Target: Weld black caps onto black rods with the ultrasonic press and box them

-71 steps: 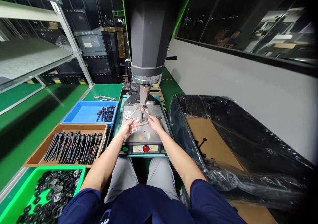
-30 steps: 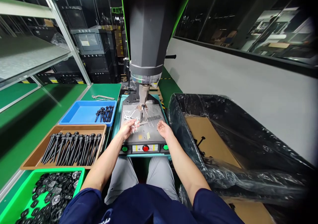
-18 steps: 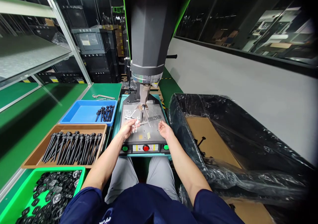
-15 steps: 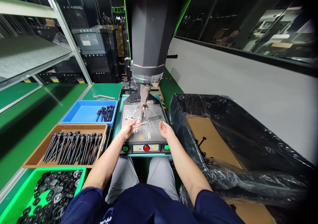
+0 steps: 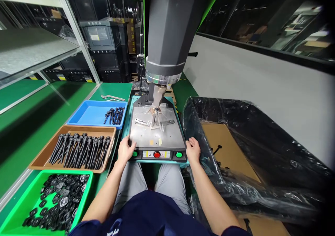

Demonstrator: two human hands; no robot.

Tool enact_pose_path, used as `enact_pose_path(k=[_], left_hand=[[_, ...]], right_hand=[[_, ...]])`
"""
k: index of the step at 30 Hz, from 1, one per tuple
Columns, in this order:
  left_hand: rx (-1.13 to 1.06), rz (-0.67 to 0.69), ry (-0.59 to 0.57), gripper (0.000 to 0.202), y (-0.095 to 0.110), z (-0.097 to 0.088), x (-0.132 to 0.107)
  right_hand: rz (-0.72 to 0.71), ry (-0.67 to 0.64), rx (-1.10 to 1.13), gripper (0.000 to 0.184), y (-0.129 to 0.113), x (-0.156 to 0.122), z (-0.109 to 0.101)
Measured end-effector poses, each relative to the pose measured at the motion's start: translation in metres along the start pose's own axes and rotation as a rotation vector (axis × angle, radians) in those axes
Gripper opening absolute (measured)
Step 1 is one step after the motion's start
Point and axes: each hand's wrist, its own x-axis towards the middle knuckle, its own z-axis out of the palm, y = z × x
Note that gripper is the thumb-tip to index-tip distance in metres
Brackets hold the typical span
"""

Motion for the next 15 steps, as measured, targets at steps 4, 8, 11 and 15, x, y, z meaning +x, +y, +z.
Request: enact_pose_path(k=[4,8,11,15], left_hand=[[0.053,0.050,-0.029,0.070,-0.038,0.012,-0.026],[0.081,0.103,-0.042,0.071,-0.055,0.019,-0.029],[0.083,0.142,-0.075,0.072,-0.061,0.016,-0.027],[0.067,0.180,-0.119,0.072,-0.066,0.011,-0.029]], right_hand=[[-0.126,-0.229,-0.257,0.072,0.034,-0.030,-0.029],[-0.213,-0.292,-0.421,0.083,0.046,-0.041,-0.040],[-0.227,-0.342,-0.441,0.087,0.048,-0.040,-0.044],[-0.202,-0.387,-0.418,0.081,0.051,-0.039,-0.047]])
